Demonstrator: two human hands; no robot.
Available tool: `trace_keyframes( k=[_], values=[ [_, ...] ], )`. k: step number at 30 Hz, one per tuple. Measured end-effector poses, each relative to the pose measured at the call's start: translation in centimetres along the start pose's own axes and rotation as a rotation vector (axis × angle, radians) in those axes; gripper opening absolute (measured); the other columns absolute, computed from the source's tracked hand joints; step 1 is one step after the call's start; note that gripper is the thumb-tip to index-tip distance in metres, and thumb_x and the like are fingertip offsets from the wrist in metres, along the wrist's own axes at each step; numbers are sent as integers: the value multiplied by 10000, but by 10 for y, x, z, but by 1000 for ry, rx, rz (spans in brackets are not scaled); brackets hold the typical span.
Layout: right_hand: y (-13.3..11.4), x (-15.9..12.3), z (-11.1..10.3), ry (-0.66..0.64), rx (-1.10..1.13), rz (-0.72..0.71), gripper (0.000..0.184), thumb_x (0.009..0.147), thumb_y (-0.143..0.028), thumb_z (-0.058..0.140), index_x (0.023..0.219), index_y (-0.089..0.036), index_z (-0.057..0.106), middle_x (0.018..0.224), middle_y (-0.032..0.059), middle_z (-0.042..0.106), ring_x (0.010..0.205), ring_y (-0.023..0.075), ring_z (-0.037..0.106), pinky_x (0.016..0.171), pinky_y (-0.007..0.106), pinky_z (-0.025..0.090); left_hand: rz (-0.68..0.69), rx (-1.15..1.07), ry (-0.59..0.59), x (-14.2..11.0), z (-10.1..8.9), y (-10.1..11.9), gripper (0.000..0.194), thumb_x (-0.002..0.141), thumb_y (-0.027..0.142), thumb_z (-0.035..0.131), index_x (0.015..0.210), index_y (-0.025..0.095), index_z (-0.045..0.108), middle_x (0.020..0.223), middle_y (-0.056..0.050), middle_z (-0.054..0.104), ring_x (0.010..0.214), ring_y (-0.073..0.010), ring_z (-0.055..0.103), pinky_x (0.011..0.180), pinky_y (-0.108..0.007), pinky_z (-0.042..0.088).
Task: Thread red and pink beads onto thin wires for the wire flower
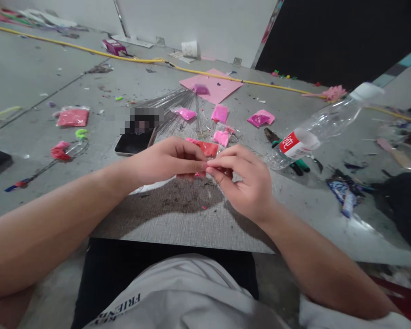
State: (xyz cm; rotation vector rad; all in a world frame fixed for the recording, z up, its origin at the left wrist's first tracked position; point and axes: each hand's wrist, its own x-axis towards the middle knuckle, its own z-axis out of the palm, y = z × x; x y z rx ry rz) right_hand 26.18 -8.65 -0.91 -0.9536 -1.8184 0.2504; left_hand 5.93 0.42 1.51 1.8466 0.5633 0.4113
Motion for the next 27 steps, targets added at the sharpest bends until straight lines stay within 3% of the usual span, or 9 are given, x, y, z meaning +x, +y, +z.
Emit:
trace_keyframes(
  k=[5,13,22,27],
  values=[
    [-1,-3,-1,-23,-10,-70,181,972,-169,674,1095,-280,746,968,35,709,801,157,663,666,328,565,-52,-136,13,-5,12,4,244,930,364,668,772,182,709,651,-30,683,528,-106,587,451,-210,457],
    [-7,-3,-2,-30,-65,-149,274,954,-151,673,1190,-270,744,992,58,707,843,180,668,738,369,589,-124,-212,-28,-6,9,5,250,897,386,694,749,186,708,645,-37,680,535,-129,607,465,-257,468],
    [-7,1,-3,-65,94,-18,219,937,-137,690,1082,-271,786,967,30,732,785,143,662,670,318,575,-36,-61,-13,-6,8,4,234,913,325,662,723,211,740,626,-20,699,526,-128,612,510,-258,511],
    [-6,3,-5,-99,148,42,171,913,-131,722,1033,-232,792,942,30,736,749,122,645,618,281,541,-82,-90,-7,-7,8,8,152,852,210,687,717,205,755,610,6,698,519,-109,613,486,-211,490]
  ],
)
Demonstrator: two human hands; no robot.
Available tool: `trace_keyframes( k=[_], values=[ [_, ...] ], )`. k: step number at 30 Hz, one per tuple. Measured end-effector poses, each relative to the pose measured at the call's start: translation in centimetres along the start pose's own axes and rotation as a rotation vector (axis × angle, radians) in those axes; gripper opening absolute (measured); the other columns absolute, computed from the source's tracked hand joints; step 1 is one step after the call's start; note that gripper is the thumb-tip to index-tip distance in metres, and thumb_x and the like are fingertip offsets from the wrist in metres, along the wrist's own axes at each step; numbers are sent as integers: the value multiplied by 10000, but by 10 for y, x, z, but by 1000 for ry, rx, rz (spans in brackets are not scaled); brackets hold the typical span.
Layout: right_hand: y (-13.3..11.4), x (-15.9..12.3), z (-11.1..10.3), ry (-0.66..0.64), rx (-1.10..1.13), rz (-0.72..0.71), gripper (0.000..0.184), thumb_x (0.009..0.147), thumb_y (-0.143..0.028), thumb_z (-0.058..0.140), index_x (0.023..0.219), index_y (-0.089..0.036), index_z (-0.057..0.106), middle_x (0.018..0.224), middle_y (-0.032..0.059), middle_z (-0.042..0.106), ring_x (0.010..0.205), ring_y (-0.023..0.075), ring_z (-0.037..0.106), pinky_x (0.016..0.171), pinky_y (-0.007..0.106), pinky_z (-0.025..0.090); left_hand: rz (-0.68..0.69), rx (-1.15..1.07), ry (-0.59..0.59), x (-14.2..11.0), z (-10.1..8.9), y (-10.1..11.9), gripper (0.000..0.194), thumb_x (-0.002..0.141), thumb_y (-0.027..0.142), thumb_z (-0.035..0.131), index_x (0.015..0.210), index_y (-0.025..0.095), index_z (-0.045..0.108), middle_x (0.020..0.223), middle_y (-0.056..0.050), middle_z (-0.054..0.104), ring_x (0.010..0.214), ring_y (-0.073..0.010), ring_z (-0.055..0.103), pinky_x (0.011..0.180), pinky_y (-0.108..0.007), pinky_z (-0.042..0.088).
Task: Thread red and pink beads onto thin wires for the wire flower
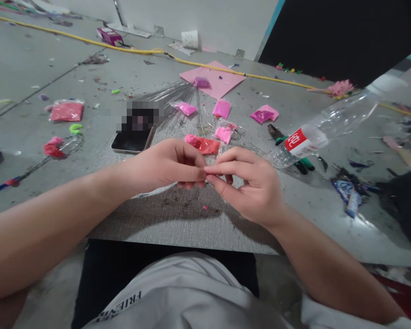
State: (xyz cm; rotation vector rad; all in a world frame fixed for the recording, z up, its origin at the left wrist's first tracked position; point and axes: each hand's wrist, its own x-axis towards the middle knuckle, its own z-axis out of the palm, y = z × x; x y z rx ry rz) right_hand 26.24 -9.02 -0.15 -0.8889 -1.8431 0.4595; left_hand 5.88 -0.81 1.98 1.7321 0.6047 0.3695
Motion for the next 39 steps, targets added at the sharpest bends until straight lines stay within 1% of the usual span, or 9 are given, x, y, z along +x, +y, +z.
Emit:
trace_keyframes(
  k=[5,9,12,16,21,24,30,33,39],
  values=[
    [1,1,1,-2,117,119,93,881,-144,749,945,-205,779,912,25,729,751,116,647,579,244,509,18,89,101,-3,4,6,103,790,162,714,691,158,743,555,25,646,493,-69,553,452,-155,405],
    [1,1,3,10,303,360,63,862,-193,786,906,-200,741,890,14,726,761,119,658,561,227,489,122,147,171,-4,8,6,70,771,170,749,705,144,745,558,27,634,502,-58,527,454,-145,380],
    [1,2,6,31,524,530,150,826,-258,844,889,-203,719,841,-8,721,696,100,640,538,214,477,173,157,199,-3,9,5,77,787,178,757,718,146,746,576,14,654,519,-71,554,468,-154,398],
    [5,4,9,40,730,608,269,761,-334,913,856,-204,697,763,-33,701,589,72,566,499,209,448,201,80,183,-4,10,6,92,841,189,740,756,152,737,594,1,673,508,-83,564,457,-170,408],
    [7,4,9,31,822,632,304,773,-411,906,849,-215,686,674,-53,661,542,73,546,475,209,421,234,38,194,-5,8,7,66,862,167,720,797,160,725,615,4,679,510,-88,578,462,-177,430],
    [5,5,6,31,840,623,302,785,-423,897,821,-215,681,643,-60,638,537,76,541,492,220,420,256,148,115,-5,3,6,52,869,170,711,821,167,734,666,1,709,544,-91,605,497,-177,453],
    [4,7,0,78,828,559,261,828,-400,871,817,-220,683,654,-58,616,568,77,509,512,230,384,240,696,-249,-6,2,1,159,869,148,703,968,227,800,780,10,729,654,-107,645,607,-200,458],
    [5,6,0,71,815,529,272,835,-420,864,815,-223,678,638,-61,597,569,81,501,515,240,379,229,851,-291,-7,9,-5,150,879,158,708,956,241,807,830,-5,725,728,-140,652,636,-231,447],
    [2,7,0,67,806,534,300,817,-431,877,802,-219,666,637,-62,592,572,82,504,510,246,364,152,933,-309,-10,24,-12,141,925,197,705,1023,237,799,943,-23,723,816,-173,674,698,-272,475]
  ],
)
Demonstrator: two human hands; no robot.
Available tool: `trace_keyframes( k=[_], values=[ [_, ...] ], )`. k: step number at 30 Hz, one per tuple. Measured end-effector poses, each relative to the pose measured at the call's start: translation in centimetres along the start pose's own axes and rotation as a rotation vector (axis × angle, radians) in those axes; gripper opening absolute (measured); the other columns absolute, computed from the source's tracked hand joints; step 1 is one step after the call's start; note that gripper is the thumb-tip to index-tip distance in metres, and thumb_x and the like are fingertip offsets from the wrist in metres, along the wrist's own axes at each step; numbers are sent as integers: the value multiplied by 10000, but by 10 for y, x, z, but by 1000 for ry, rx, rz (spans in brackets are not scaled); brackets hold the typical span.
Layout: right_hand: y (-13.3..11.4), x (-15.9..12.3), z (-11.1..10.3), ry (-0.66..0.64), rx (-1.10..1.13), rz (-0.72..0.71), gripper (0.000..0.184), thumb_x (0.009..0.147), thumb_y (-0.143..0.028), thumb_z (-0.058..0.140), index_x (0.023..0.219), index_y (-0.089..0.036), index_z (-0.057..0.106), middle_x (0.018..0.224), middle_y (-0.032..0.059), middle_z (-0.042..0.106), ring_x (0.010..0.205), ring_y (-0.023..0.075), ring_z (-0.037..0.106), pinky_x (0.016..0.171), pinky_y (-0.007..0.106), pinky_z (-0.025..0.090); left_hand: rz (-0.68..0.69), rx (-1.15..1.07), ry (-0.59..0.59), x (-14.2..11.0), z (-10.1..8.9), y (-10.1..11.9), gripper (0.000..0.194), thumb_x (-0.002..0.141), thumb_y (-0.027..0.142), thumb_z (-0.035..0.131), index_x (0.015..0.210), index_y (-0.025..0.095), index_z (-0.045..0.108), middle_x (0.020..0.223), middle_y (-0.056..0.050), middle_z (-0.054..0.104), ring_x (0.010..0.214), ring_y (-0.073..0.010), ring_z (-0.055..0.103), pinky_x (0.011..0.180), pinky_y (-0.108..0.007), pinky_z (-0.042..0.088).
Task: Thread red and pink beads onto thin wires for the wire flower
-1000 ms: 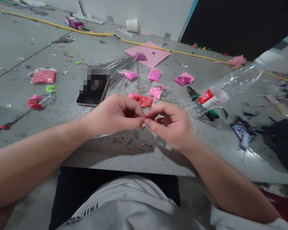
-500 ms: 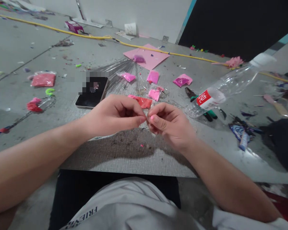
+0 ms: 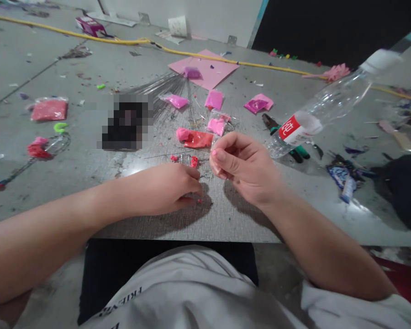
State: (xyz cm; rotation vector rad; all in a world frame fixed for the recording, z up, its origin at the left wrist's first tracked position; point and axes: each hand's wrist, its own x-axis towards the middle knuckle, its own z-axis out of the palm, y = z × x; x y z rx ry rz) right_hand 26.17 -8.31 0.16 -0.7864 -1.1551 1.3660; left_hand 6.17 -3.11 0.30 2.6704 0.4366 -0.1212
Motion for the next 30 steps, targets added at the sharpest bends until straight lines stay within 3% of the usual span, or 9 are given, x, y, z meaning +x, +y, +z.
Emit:
trace_keyframes(
  k=[7,14,30],
  values=[
    [-1,0,0,5,-3,21,330,799,-457,882,790,-217,656,624,-69,574,570,81,494,517,249,365,-39,54,14,2,4,4,108,938,210,687,931,215,794,846,-16,688,732,-160,632,651,-290,448],
    [-3,-2,1,-14,16,3,287,825,-420,871,795,-217,671,642,-64,585,584,81,512,534,252,369,66,-13,55,3,3,-4,133,957,196,650,872,190,754,855,-31,672,766,-165,637,679,-288,459],
    [-10,-3,3,13,-24,84,378,822,-544,834,774,-213,659,676,-43,586,604,92,507,538,242,409,86,80,90,1,9,1,201,963,189,604,888,214,789,803,-30,683,677,-161,632,616,-291,428]
  ],
)
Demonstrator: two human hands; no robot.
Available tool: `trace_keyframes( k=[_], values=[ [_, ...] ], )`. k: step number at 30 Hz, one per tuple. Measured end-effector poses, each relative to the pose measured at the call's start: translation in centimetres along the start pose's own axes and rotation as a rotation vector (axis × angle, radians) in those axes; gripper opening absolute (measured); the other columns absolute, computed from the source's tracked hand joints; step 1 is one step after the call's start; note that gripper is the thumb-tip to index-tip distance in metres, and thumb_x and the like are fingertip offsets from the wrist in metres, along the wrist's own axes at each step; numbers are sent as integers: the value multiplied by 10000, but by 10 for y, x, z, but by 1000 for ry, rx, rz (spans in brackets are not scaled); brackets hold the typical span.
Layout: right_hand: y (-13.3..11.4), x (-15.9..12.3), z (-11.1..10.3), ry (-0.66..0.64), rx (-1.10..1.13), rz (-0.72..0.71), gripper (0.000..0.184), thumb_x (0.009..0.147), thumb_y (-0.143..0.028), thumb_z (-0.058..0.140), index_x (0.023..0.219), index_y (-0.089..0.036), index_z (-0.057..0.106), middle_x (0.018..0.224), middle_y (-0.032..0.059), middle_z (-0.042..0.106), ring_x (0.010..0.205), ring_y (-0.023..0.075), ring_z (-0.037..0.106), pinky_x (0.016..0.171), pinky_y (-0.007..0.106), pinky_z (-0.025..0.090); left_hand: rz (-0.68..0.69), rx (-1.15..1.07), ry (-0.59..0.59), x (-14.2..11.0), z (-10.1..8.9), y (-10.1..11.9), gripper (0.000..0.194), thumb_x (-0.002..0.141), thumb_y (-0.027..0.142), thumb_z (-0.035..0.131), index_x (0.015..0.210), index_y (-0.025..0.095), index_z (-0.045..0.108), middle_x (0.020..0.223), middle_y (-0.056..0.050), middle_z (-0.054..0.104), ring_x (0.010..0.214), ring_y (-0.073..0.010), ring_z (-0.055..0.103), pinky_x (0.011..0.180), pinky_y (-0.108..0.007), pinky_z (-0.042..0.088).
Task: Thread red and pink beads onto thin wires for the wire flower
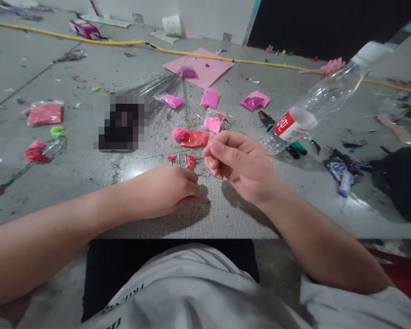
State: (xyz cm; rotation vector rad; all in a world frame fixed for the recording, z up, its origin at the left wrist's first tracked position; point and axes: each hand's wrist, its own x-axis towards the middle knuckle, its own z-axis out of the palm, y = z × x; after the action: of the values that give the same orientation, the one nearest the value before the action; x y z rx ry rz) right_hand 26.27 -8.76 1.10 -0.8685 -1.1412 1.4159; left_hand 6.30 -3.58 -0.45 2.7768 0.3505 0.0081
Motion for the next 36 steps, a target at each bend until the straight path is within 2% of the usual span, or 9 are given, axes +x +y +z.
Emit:
trace_keyframes(
  k=[3,6,10,13,17,23,29,36],
  values=[
    [1,1,-2,7,3,-13,350,861,-541,796,791,-217,682,681,-32,581,614,104,519,550,254,422,52,-22,118,-1,-5,-1,213,981,209,588,933,224,795,835,-34,711,703,-158,652,645,-278,464],
    [2,2,-5,80,13,-82,327,895,-532,753,797,-225,698,662,-25,552,614,117,511,550,267,416,93,-55,432,-2,-14,-1,164,971,210,630,994,236,790,809,-25,696,691,-136,635,651,-260,477],
    [2,1,-6,171,20,-162,340,916,-511,724,739,-228,661,647,-21,522,608,124,496,542,273,395,76,-92,874,-5,-25,2,108,880,196,778,970,255,788,683,23,556,573,-92,480,556,-262,391],
    [6,-3,0,141,17,-161,331,929,-485,719,731,-227,656,663,-16,547,612,125,501,548,275,404,36,-162,1032,-6,-29,7,127,848,190,799,941,276,795,632,30,481,552,-98,443,522,-274,362],
    [15,-13,10,23,16,-118,277,948,-460,715,797,-228,697,706,-14,597,650,124,527,594,271,449,12,-265,1053,-7,-29,13,136,841,193,780,919,302,806,583,29,452,533,-120,462,511,-294,404],
    [16,-25,21,-124,26,-166,214,1037,-389,607,937,-236,718,832,9,644,764,133,588,692,284,495,51,-426,1047,-6,-22,17,203,824,111,769,921,285,810,576,33,445,524,-107,472,498,-288,412],
    [16,-34,28,-143,30,-141,207,1066,-386,548,1037,-256,706,901,22,665,787,146,613,684,295,512,91,-532,1043,-8,-13,18,219,847,93,767,985,259,809,605,47,436,550,-95,491,517,-277,422],
    [15,-33,28,-158,47,-58,235,1060,-414,557,960,-237,676,851,12,650,785,135,613,704,281,519,92,-589,1012,-5,-16,18,208,835,128,796,976,278,823,579,53,447,526,-85,504,486,-253,423]
  ],
)
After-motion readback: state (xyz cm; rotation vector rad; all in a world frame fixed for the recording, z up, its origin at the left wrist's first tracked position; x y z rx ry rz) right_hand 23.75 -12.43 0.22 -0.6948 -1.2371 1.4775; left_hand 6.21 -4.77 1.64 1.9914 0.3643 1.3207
